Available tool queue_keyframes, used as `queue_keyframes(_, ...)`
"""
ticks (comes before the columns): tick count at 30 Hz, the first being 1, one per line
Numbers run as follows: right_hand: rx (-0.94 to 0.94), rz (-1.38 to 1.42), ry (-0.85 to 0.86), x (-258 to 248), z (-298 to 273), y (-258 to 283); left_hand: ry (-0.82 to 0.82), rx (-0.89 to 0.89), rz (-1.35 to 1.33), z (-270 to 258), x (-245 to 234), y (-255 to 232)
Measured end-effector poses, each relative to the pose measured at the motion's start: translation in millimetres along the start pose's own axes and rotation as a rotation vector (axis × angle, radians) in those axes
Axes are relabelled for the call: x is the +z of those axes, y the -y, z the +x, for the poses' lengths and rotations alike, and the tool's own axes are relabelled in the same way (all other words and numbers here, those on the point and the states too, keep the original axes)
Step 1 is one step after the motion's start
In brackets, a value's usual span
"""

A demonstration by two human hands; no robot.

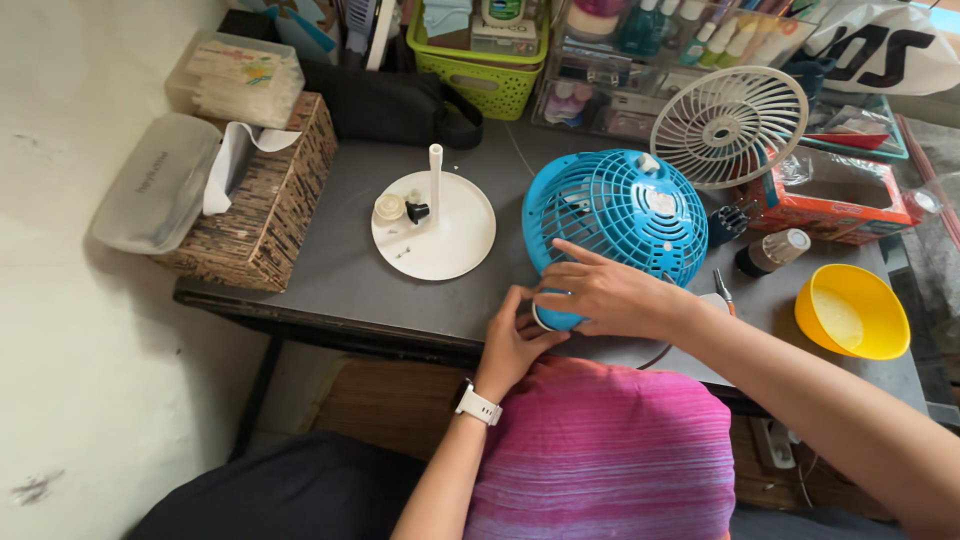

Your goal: The person disassembles a small blue portable fan on a cluttered desk, removes the front grille, and uses a screwdriver to loosen and remove screws from the fan housing. The person handles the fan parts and screwdriver throughout the clip.

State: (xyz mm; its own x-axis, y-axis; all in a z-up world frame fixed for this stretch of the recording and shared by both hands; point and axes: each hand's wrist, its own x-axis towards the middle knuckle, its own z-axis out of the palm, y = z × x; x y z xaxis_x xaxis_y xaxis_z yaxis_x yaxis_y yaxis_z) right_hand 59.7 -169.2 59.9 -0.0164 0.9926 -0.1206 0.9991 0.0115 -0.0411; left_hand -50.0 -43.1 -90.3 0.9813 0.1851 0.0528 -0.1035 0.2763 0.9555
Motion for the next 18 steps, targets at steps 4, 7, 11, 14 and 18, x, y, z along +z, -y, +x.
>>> queue_keyframes(4,0.008,-0.024,0.035,1,0,0,0.0,0.001,0.041,1,-1,2)
queue_keyframes(7,0.005,-0.026,0.03,-2,0,1,-0.007,0.045,0.088,3,-1,2)
queue_keyframes(11,0.003,-0.015,-0.011,-6,-3,0,0.004,0.02,0.108,6,-3,3)
queue_keyframes(14,0.02,0.013,0.013,-8,-5,-4,0.0,0.126,0.393,9,-15,6)
queue_keyframes(18,0.012,0.001,0.044,-3,-6,-7,-0.002,0.019,0.46,9,-47,19)
